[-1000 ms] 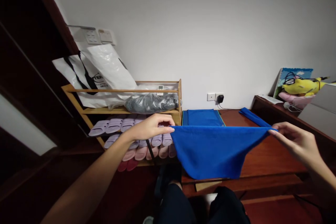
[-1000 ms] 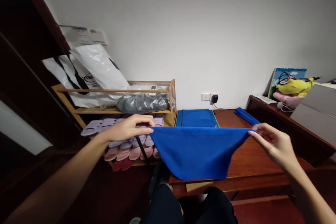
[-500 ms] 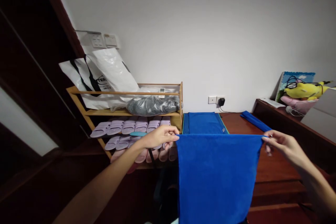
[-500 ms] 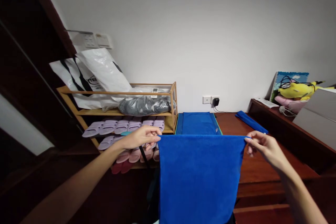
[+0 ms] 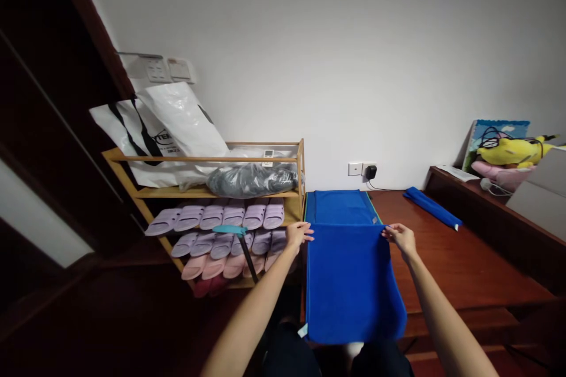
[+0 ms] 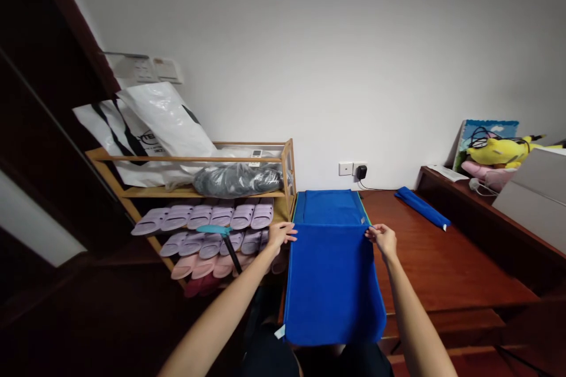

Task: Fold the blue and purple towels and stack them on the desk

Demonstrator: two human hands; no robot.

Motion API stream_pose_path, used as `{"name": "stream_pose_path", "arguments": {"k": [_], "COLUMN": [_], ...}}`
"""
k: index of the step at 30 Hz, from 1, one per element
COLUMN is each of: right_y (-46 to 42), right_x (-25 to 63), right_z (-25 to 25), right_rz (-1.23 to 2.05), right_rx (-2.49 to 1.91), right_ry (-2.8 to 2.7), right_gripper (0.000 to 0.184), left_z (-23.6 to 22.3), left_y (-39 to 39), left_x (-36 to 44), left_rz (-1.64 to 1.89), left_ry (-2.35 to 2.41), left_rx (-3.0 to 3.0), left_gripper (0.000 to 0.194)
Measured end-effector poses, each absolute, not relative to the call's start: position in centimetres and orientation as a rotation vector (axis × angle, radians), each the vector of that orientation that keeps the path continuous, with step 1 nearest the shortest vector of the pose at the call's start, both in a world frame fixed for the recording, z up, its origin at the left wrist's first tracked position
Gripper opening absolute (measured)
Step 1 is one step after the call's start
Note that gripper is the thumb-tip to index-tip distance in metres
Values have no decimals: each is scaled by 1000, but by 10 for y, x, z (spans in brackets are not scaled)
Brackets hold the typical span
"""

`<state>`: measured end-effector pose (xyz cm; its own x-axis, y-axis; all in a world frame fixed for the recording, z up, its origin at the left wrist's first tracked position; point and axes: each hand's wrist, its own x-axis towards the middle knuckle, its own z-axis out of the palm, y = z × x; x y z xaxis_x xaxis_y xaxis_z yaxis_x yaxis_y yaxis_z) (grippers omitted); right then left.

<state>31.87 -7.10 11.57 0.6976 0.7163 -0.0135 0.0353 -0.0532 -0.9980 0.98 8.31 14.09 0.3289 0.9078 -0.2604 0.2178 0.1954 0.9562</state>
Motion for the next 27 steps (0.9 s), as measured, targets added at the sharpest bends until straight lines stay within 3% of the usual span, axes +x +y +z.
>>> {"name": "stream_pose_path", "arguments": {"k": [4,13,18,27], "right_y": [-53,-16,-15,-45], "right_x": [321,333,307,286], "right_z": [89,57,29,-3], "right_rz": [597,475,388,216], "right_rx": [-1670,-1991,-2116,-2364], "right_ry": [-677,-951,-1226,-1460], "right_gripper": [27,41,68,68], "left_z": [118,95,71,27], "left_y": [92,125,105,58], "left_x": [24,38,52,36], "left_rz": [683,696,682,319], "left_ry": [1192,1178,1172,1123], "left_rx": [1239,1440,1829,2644], "left_gripper": [34,35,54,53]}}
